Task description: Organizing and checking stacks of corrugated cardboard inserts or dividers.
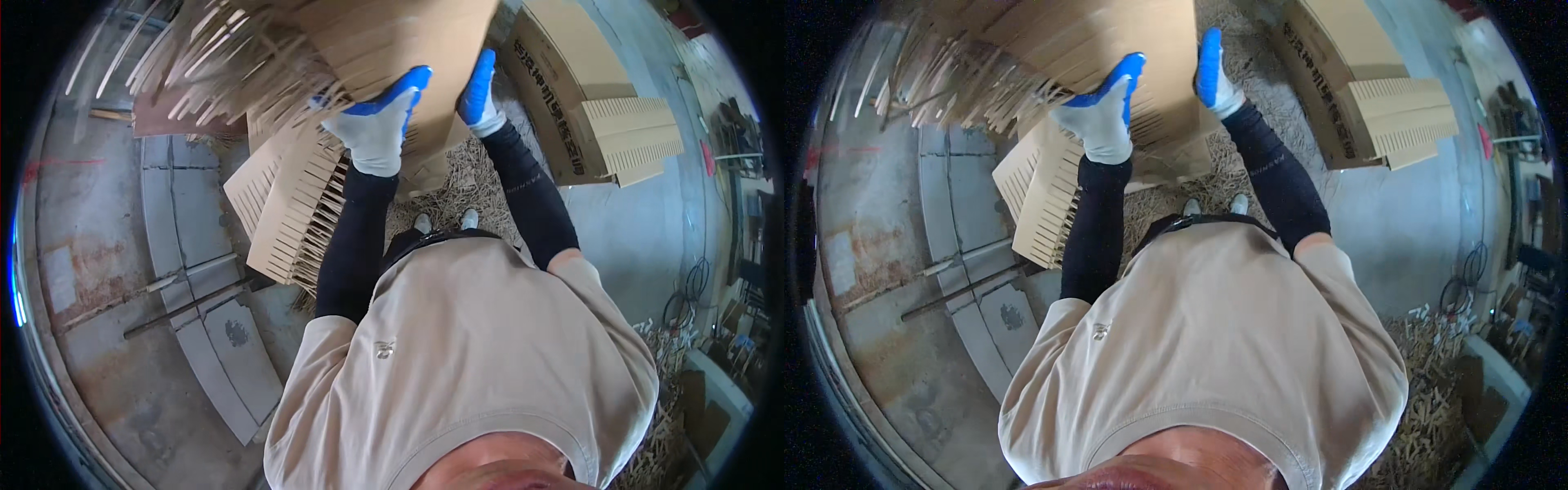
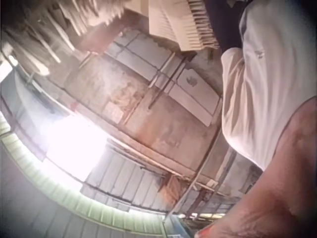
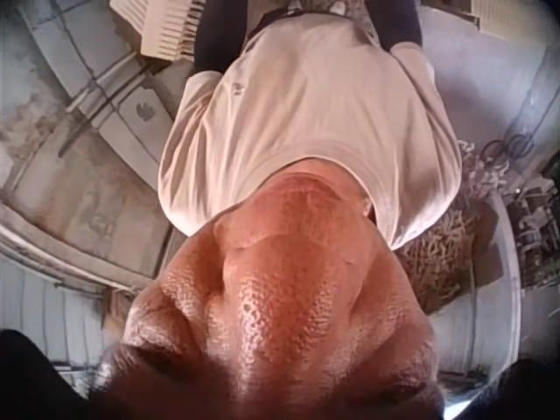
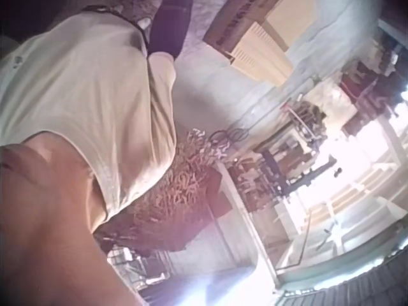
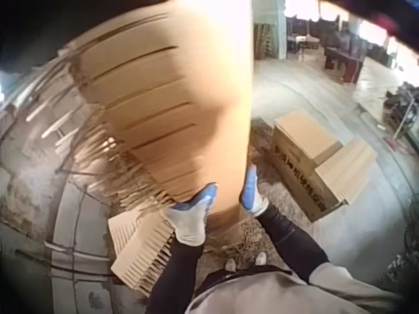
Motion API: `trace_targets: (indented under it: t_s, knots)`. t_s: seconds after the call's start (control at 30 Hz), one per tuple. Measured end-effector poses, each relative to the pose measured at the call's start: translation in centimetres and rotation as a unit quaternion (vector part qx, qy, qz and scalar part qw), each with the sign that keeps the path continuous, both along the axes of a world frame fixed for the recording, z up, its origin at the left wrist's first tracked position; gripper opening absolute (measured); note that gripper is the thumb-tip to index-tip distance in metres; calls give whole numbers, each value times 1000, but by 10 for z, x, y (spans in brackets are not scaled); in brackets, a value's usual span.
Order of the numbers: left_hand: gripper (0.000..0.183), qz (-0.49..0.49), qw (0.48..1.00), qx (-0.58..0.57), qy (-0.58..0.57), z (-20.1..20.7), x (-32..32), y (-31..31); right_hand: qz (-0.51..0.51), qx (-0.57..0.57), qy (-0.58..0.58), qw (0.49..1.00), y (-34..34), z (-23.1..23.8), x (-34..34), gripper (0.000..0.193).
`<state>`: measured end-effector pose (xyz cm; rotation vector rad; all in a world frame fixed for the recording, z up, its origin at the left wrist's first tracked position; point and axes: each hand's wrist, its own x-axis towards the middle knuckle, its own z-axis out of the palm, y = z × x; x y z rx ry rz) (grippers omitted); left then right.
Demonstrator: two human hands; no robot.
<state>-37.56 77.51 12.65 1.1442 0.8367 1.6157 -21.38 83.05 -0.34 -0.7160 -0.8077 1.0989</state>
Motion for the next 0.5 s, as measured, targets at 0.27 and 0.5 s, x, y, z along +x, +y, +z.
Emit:
trace_targets:
  t_s: [0.27,0.5]
  knots:
    - [29,-5,995,-58,-83,-18,-5,7,5,9,-47,999,7,3,-3,78]
    - [22,-128,986,-71,-76,-11,-5,12,7,87,-96,991,-17,57,-1,103]
